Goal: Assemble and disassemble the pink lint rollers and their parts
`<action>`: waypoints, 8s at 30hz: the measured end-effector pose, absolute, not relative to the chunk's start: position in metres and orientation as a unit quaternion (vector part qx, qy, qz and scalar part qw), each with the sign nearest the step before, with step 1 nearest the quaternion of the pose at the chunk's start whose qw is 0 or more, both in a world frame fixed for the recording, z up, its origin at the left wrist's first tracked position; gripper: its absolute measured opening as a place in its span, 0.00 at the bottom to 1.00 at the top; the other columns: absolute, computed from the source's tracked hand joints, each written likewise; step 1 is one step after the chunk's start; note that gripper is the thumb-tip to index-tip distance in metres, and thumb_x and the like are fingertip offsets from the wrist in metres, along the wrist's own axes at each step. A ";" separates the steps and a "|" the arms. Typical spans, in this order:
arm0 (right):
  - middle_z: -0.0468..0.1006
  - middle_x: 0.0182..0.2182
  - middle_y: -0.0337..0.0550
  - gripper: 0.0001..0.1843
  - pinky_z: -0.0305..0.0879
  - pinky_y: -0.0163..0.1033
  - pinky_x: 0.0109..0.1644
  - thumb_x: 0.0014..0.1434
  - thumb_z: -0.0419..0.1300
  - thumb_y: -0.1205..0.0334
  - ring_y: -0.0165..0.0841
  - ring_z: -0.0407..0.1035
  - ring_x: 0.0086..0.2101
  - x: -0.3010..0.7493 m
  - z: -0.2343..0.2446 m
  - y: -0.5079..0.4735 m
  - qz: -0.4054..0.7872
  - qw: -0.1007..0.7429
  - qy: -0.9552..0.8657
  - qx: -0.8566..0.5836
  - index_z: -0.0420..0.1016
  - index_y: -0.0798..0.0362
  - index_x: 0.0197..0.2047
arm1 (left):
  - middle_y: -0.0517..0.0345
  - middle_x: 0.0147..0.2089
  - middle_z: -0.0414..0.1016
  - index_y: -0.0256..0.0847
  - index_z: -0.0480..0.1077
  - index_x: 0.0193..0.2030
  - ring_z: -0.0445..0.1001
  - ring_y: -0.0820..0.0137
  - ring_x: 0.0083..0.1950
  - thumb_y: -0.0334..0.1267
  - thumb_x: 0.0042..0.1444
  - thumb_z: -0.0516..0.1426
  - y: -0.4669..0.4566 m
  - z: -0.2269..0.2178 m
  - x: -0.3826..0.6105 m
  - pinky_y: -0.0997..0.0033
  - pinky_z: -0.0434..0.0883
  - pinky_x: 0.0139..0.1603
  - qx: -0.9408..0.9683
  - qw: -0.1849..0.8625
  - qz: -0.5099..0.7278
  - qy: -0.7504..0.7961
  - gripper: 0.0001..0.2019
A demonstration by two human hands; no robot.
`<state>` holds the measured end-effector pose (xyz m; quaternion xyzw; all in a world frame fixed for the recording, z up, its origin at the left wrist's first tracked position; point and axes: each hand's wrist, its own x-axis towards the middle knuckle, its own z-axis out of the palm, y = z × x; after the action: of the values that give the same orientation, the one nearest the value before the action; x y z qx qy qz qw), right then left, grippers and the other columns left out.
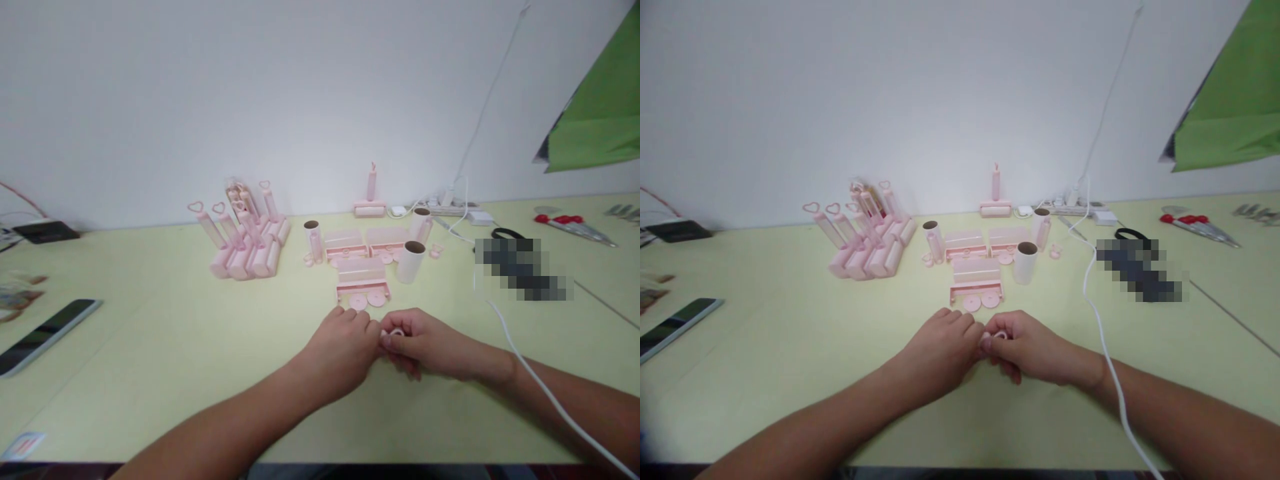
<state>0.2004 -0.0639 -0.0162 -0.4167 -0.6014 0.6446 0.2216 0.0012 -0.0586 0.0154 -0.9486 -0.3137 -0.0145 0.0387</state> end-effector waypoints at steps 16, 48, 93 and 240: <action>0.66 0.17 0.31 0.24 0.54 0.29 0.16 0.63 0.54 0.39 0.23 0.59 0.13 0.215 -0.007 -0.062 0.677 0.133 -0.619 -0.375 0.65 0.53 0.29 | 0.58 0.36 0.74 0.45 0.66 0.46 0.74 0.67 0.35 0.51 0.67 0.47 -0.058 0.013 -0.003 0.70 0.67 0.32 -0.935 -0.088 -0.060 -0.338 0.15; 0.75 0.24 0.42 0.18 0.48 0.37 0.27 0.59 0.56 0.46 0.33 0.66 0.25 0.285 -0.019 0.005 0.131 0.172 -0.747 -0.629 0.68 0.52 0.27 | 0.55 0.47 0.73 0.42 0.68 0.57 0.72 0.69 0.41 0.28 0.50 0.59 -0.028 0.047 0.005 0.67 0.70 0.45 -0.829 -0.318 -0.249 -0.387 0.25; 0.81 0.45 0.48 0.13 0.63 0.40 0.46 0.56 0.59 0.62 0.43 0.74 0.43 0.281 -0.018 0.011 0.181 0.178 -0.805 -0.536 0.78 0.52 0.44 | 0.50 0.44 0.78 0.43 0.57 0.60 0.78 0.58 0.42 0.42 0.62 0.54 0.028 0.017 0.076 0.65 0.71 0.38 -0.883 -0.108 -0.205 -0.408 0.21; 0.80 0.47 0.50 0.02 0.73 0.42 0.49 0.61 0.62 0.64 0.39 0.74 0.50 0.217 -0.012 -0.064 0.234 0.468 -0.772 -0.360 0.74 0.49 0.39 | 0.49 0.46 0.77 0.42 0.70 0.54 0.75 0.60 0.47 0.52 0.56 0.59 -0.022 0.020 -0.032 0.63 0.69 0.47 -0.936 -0.092 -0.195 -0.279 0.23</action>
<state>0.2166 -0.0644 -0.0120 -0.3596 -0.7724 0.2339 0.4683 -0.0325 -0.0218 0.0204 -0.9359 -0.2789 -0.1946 -0.0917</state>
